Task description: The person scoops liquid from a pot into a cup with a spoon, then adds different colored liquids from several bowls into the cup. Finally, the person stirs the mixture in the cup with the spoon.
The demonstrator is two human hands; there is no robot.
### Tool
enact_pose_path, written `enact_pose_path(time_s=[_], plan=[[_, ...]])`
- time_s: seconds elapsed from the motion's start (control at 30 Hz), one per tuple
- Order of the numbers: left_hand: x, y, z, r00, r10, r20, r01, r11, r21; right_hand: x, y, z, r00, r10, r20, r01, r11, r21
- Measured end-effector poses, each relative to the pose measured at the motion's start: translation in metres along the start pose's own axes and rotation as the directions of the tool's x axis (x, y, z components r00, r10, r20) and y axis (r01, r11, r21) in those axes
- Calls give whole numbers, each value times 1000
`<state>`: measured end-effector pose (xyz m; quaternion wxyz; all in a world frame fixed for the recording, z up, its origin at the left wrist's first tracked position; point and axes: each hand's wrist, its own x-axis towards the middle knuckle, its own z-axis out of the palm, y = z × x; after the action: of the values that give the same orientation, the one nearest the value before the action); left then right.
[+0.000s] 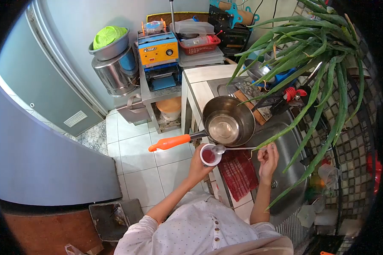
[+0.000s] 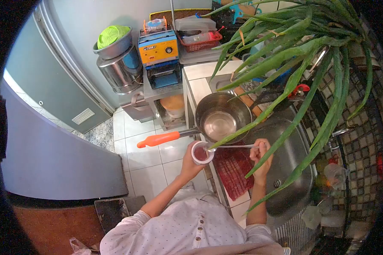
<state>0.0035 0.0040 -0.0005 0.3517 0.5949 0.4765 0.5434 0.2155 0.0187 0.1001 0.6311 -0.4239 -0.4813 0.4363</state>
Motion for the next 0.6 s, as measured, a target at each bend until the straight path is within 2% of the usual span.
enact_pose_path(time_s=[0.17,0.3,0.37,0.43,0.5,0.6], plan=[[-2,2,-1,1000,-12,-26,11,1000,-2,12,11,-1,968,-85,-237,94,995,26],[-3,2,-1,999,-31,-29,30,999,-31,19,35,-3,976,-33,-213,15,996,-87],[-3,1,-1,998,-50,-28,48,997,-56,20,45,-1,992,-8,-124,-13,987,-163],[-3,-1,-2,999,20,-38,-17,998,59,19,50,4,994,1,-108,-18,988,-151],[-4,-1,-4,999,6,-33,-4,999,50,17,53,8,994,92,-53,-98,990,-105],[-4,2,-6,1000,-7,-20,8,999,52,16,58,10,980,163,-112,-165,986,-5]])
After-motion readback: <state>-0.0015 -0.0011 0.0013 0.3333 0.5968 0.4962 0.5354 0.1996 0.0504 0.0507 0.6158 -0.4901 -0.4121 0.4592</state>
